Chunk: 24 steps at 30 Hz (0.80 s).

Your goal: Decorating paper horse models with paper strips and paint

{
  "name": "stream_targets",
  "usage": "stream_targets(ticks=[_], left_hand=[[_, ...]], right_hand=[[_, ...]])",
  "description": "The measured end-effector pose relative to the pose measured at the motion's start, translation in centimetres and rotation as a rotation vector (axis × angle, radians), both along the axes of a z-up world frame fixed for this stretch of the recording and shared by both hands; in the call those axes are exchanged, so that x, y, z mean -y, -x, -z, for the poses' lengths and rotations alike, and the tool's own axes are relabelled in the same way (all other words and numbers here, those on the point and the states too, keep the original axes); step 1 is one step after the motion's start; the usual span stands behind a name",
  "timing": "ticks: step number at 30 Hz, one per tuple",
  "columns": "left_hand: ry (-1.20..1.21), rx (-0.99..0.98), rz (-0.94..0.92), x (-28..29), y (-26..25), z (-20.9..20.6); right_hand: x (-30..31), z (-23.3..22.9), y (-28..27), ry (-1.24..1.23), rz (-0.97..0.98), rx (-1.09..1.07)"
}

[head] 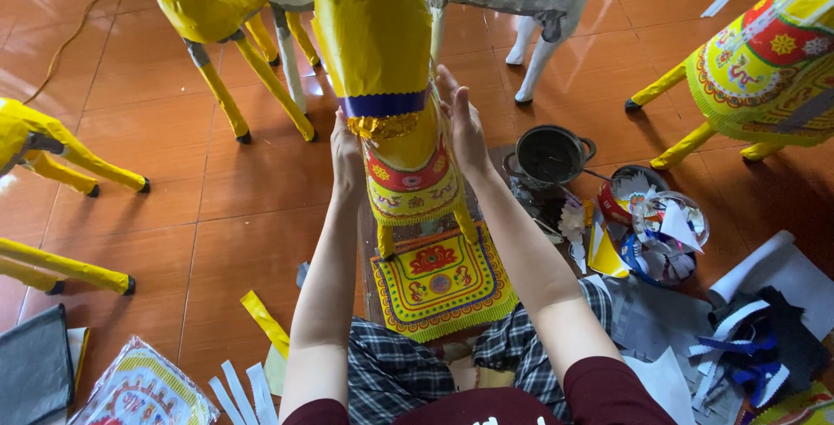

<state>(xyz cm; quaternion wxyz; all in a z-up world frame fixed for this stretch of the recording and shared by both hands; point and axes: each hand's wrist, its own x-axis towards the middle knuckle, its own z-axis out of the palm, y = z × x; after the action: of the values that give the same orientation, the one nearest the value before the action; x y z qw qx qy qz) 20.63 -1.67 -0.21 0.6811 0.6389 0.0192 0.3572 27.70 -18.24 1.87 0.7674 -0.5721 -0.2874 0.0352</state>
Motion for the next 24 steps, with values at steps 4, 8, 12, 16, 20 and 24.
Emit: stream_targets(ticks=[4,8,12,16,20,24], left_hand=[[-0.111,-0.103,0.010,0.0,-0.2,1.0],[-0.177,-0.178,0.009,0.6,0.0,0.2],[-0.061,-0.170,-0.007,1.3,-0.9,-0.4],[0.082,-0.175,-0.013,3.8,1.8,-6.1],[-0.028,-0.160,-0.021,-1.2,0.5,-0.1],[0.038,-0.287,-0.067,-1.8,5.4,2.2]], right_hand=[[-0.2,-1.2,0.9,0.084,0.020,0.127],[-0.5,-0.8,1.1,0.101,-0.006,0.136],[-0.5,0.1,0.7,0.125,-0.015,0.110],[-0.3,1.5,-0.2,0.027,-0.044,0.030],[1.7,4.0,-0.6,-0.019,0.008,-0.061],[2.2,4.9,-0.1,0.056,0.069,-0.064]])
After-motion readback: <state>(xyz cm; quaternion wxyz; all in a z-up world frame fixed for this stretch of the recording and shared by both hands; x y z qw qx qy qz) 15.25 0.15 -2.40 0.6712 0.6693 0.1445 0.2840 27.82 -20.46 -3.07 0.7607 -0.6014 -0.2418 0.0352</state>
